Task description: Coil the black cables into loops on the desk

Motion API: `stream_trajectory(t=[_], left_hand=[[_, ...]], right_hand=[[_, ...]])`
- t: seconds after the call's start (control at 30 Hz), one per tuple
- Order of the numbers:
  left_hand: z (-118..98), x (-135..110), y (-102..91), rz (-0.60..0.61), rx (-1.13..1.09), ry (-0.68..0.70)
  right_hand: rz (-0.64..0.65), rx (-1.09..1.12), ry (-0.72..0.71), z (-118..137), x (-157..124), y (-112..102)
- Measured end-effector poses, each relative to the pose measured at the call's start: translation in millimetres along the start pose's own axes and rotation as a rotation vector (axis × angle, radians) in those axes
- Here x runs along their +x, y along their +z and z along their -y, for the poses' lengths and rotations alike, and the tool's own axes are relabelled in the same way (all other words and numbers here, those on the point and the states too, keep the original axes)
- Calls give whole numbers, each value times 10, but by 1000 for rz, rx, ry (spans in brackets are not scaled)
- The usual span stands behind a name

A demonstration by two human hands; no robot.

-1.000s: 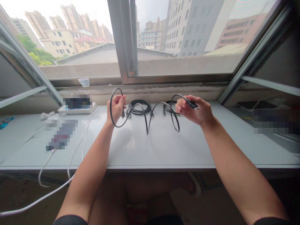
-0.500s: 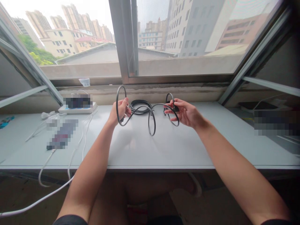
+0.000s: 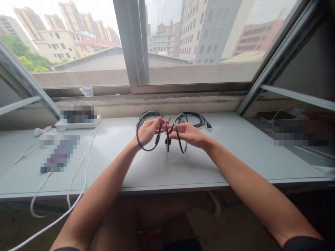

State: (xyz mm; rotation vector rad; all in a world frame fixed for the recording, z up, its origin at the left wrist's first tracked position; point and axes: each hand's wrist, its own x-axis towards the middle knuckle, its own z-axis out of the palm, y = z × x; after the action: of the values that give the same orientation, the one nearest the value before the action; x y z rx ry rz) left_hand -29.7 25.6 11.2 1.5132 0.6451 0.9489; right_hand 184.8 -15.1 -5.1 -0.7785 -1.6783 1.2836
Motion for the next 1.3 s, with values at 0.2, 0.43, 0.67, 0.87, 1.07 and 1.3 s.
stream_trajectory(t=[0.2, 0.43, 0.67, 0.87, 1.07, 1.3], left_hand=[[42, -64, 167, 87, 78, 35], [-260, -192, 45, 312, 233, -97], [-196, -116, -168, 84, 567, -7], [-139, -64, -424, -382, 714, -12], [-102, -93, -224, -196, 493, -102], [35, -77, -90, -341, 580, -49]], right_hand=[[-56, -58, -49, -19, 46, 149], [-266, -349, -84, 0, 44, 88], [-313, -44, 135, 141, -16, -62], [-784, 8, -5, 84, 31, -348], [-804, -289, 50, -57, 59, -242], [-576, -520, 82, -122, 37, -121]])
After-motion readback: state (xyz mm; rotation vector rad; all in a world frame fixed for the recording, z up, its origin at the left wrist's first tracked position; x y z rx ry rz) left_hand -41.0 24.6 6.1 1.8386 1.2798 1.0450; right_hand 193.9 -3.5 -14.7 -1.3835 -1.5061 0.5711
